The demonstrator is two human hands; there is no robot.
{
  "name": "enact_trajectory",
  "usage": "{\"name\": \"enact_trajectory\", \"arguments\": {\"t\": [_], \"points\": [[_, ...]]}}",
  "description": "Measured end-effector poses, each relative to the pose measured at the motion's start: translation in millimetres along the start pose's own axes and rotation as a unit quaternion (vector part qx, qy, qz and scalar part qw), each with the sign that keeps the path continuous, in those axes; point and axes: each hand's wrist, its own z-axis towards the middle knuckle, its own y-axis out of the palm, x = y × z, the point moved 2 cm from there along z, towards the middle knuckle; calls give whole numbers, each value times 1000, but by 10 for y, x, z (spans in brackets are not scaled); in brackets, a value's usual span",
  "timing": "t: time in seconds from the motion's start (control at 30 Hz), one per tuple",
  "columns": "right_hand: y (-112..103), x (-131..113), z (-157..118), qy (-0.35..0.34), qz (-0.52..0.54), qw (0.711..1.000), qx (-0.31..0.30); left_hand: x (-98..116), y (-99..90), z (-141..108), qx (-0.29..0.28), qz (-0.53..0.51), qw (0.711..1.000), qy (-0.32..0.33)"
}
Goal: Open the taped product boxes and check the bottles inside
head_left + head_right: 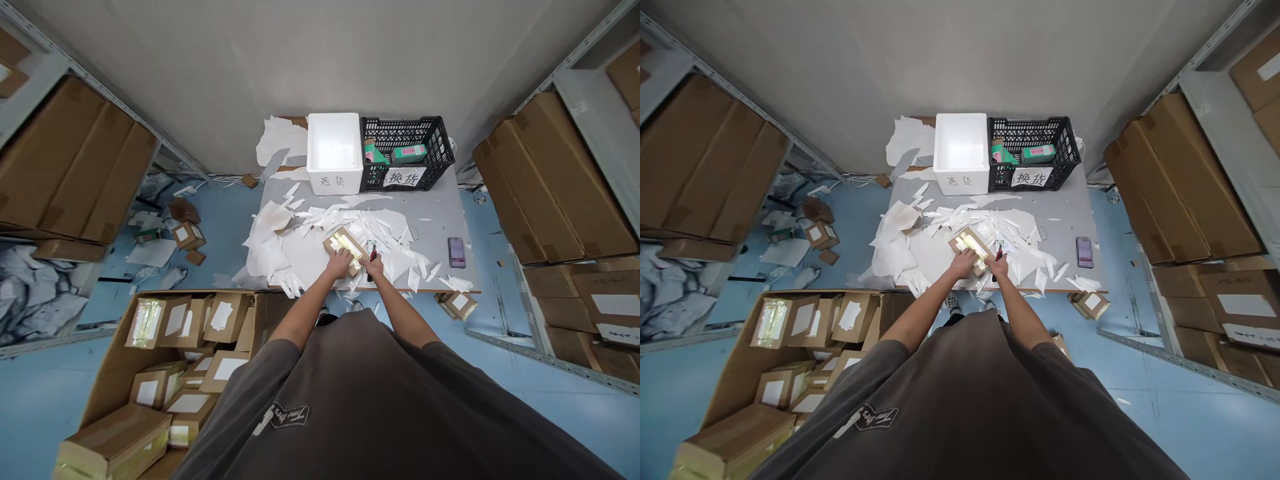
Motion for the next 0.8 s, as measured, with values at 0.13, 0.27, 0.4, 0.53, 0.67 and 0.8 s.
{"name": "enact_trajectory", "arguments": {"t": [0.13,0.27,0.4,0.53,0.67,0.8], "points": [[39,-61,234,47,44,998,19,7,-15,16,-17,37,999,-34],[28,-200,436,26,41,999,7,25,27,-60,3,40,997,-66],[-20,-150,357,-46,48,998,-3,44,112,-171,-11,15,994,-105],[-82,188,33,-86,79,991,-66,39,108,-169,-24,-4,993,-119],[-114,387,-178,-127,19,984,-123,1,59,-84,-30,-18,992,-123],[-183,326,-136,-128,5,980,-153,-47,31,17,-38,-26,989,-138]]}}
